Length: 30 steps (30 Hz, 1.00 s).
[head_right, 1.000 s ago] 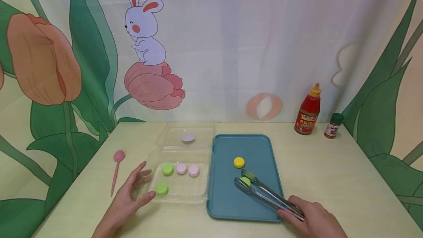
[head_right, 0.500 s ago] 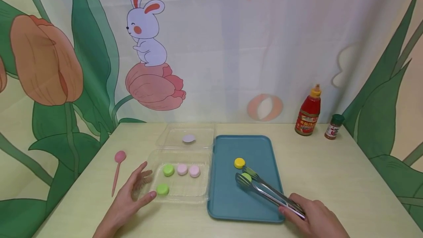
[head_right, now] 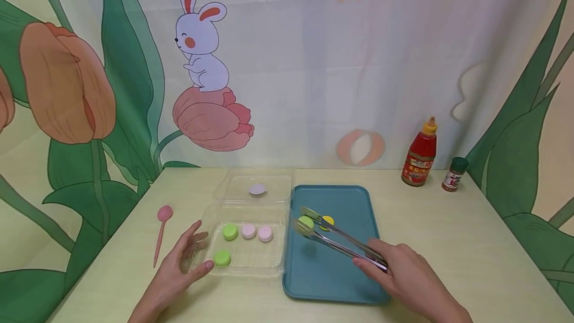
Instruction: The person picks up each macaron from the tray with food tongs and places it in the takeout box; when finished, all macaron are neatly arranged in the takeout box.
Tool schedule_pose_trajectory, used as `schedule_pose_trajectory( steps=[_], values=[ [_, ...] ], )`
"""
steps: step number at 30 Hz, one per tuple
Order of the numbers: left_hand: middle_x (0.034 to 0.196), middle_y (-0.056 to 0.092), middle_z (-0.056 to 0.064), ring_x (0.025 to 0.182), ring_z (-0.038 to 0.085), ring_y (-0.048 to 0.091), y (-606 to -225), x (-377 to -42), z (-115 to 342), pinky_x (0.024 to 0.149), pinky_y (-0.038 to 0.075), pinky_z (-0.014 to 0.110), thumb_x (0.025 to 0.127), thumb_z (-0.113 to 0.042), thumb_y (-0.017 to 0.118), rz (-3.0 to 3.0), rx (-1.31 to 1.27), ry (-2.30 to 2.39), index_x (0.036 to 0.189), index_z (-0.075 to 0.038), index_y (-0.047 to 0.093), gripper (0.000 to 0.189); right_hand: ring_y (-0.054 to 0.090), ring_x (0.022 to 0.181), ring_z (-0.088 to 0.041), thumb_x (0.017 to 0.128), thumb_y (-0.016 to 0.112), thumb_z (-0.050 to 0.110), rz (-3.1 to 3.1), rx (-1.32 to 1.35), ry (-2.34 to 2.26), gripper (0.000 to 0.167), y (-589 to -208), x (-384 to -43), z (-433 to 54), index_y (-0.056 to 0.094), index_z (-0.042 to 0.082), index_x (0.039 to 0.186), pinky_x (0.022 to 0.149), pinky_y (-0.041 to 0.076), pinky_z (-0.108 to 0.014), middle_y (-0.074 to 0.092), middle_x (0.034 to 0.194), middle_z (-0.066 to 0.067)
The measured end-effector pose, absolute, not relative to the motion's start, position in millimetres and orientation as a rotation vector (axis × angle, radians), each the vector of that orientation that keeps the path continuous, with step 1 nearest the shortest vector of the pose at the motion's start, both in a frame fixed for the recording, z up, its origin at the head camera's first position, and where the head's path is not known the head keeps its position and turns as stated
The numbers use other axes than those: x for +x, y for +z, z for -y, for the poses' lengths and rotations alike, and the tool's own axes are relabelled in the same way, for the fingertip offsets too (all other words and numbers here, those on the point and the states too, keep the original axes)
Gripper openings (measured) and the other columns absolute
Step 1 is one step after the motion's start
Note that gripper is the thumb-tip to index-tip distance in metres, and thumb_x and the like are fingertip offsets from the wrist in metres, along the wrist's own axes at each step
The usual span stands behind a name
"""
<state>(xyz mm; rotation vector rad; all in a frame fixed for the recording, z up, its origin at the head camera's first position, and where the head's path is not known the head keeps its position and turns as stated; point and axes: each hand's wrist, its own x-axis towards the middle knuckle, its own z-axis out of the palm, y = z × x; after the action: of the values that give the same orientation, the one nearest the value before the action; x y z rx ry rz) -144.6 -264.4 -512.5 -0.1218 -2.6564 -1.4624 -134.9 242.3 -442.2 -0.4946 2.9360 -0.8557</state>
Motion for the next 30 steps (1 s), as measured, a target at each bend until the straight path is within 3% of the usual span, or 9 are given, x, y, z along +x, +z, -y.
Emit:
schedule_pose_trajectory(
  steps=[5,7,14,21,27,30],
  values=[
    [0.161,0.06,0.004,0.15,0.027,0.059,-512,-145,262,0.132,0.036,0.056,0.093,-0.042,0.092,2.66,-0.121,-1.464,0.175,-0.034,0.032,0.102,0.045,0.057,-0.002,0.107,0.07,0.057,-2.937,-0.62,-0.862,0.031,-431,-141,-221,0.062,0.03,0.093,0.053,0.037,-0.022,0.047,0.065,0.017],
    [0.161,0.06,0.004,0.15,0.028,0.058,-512,-145,262,0.132,0.036,0.057,0.093,-0.042,0.092,2.659,-0.124,-1.464,0.175,-0.034,0.032,0.102,0.044,0.057,-0.001,0.107,0.069,0.058,-2.935,-0.682,-0.877,0.032,-428,-143,-213,0.061,0.031,0.091,0.052,0.035,-0.022,0.046,0.065,0.018],
    [0.162,0.06,0.004,0.15,0.027,0.058,-512,-144,263,0.131,0.036,0.036,0.094,-0.043,0.092,2.668,-0.116,-1.453,0.175,-0.034,0.032,0.102,0.038,0.056,0.001,0.109,0.068,0.056,-2.883,-0.892,-0.906,0.033,-427,-154,-180,0.059,0.029,0.092,0.051,0.031,-0.022,0.042,0.066,0.019],
    [0.162,0.06,0.004,0.151,0.028,0.058,-514,-146,263,0.132,0.035,0.052,0.093,-0.043,0.092,2.666,-0.118,-1.451,0.175,-0.035,0.031,0.102,0.041,0.058,0.0,0.108,0.065,0.062,-2.831,-0.98,-0.817,0.036,-433,-164,-152,0.065,0.028,0.096,0.052,0.035,-0.023,0.048,0.069,0.018],
    [0.163,0.059,0.005,0.15,0.028,0.058,-514,-146,264,0.126,0.033,0.018,0.094,-0.042,0.092,2.658,-0.13,-1.474,0.175,-0.036,0.031,0.102,0.041,0.057,0.001,0.108,0.064,0.063,-2.814,-1.002,-0.757,0.038,-438,-168,-137,0.068,0.026,0.096,0.051,0.034,-0.024,0.048,0.068,0.017],
    [0.162,0.059,0.005,0.15,0.029,0.058,-513,-145,265,0.121,0.031,0.01,0.093,-0.041,0.092,2.65,-0.133,-1.485,0.175,-0.035,0.032,0.102,0.04,0.058,0.001,0.108,0.065,0.061,-2.806,-1.023,-0.732,0.038,-438,-169,-131,0.065,0.027,0.093,0.051,0.033,-0.024,0.047,0.067,0.017]
  ],
)
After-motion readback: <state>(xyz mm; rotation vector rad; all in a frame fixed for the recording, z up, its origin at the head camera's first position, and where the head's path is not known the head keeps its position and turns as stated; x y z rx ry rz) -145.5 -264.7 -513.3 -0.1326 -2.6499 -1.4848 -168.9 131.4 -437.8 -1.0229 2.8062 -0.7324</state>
